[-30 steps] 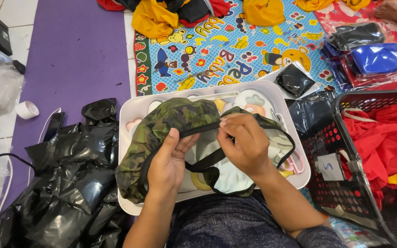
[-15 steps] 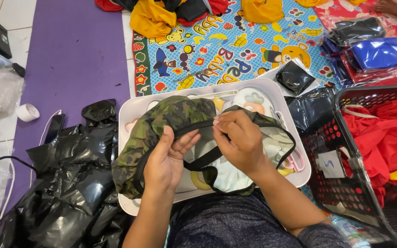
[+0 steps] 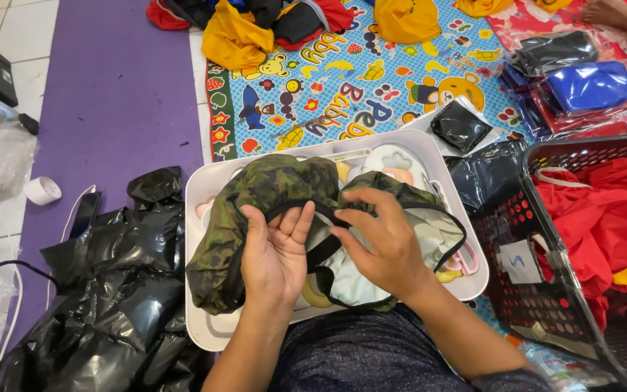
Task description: A person uses scissors to trim excess material and refine the edges of a camouflage patterned fabric bag.
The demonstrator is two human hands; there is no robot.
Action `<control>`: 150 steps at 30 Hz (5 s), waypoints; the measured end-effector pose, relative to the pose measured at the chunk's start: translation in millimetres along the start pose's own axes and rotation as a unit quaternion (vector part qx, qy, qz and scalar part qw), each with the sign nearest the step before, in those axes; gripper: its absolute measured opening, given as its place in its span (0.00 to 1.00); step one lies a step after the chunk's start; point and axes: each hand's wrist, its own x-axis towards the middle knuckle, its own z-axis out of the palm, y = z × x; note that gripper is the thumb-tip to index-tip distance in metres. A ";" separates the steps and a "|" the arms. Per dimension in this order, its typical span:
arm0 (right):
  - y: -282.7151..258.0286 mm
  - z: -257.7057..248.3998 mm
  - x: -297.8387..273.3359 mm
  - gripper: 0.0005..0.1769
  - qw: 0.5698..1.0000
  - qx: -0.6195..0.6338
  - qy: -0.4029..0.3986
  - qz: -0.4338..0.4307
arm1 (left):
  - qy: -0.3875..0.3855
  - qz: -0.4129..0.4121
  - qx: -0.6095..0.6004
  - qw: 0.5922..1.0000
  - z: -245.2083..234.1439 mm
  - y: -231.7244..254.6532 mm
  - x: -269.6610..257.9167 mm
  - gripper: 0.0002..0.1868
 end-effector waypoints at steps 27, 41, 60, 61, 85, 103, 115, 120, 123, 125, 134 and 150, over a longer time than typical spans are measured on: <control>133.9 -103.9 -167.3 0.17 0.748 -0.468 -0.318 0.347 | 0.008 0.071 0.106 0.992 10.6 -9.7 6.9 0.19; 132.4 -160.1 -145.0 0.19 0.741 -0.289 -0.236 0.558 | -0.019 0.061 0.017 0.998 28.8 -0.2 5.1 0.16; 16.5 -46.8 -74.0 0.21 0.982 -0.044 -0.154 0.103 | -0.050 0.033 -0.034 0.998 34.3 0.5 -0.6 0.15; 15.0 -44.1 -74.4 0.21 0.982 -0.044 -0.155 0.103 | -0.049 0.034 -0.035 0.998 32.4 -0.1 -1.6 0.15; 2.3 -32.2 -65.3 0.17 0.983 -0.074 -0.154 0.068 | -0.032 -0.004 -0.064 0.997 15.0 -1.8 1.6 0.14; -2.5 -22.6 -69.5 0.14 0.989 -0.100 -0.107 0.038 | -0.028 -0.015 -0.070 0.997 15.0 0.1 0.5 0.15; 9.1 -28.4 -87.6 0.25 0.986 -0.057 -0.106 0.115 | -0.023 0.026 -0.052 0.998 24.6 0.3 -4.1 0.14; 3.7 -21.9 -82.8 0.19 0.988 -0.072 -0.118 0.073 | -0.021 0.030 -0.023 0.999 23.6 -1.7 -6.9 0.20; 2.2 -18.9 -79.7 0.21 0.989 -0.075 -0.115 0.060 | -0.017 0.032 -0.035 0.999 24.6 -1.2 -6.2 0.18; 1.9 -18.6 -77.8 0.21 0.989 -0.077 -0.113 0.054 | -0.020 0.027 -0.036 0.999 23.4 -0.9 -6.4 0.19; 1.9 -20.7 -72.9 0.21 0.987 -0.099 -0.120 0.038 | -0.024 0.010 -0.043 0.999 16.4 -1.9 -4.4 0.17; 74.7 -116.4 -92.8 0.19 0.900 -0.335 -0.098 0.262 | -0.023 0.090 0.063 0.994 20.0 23.4 19.3 0.04</control>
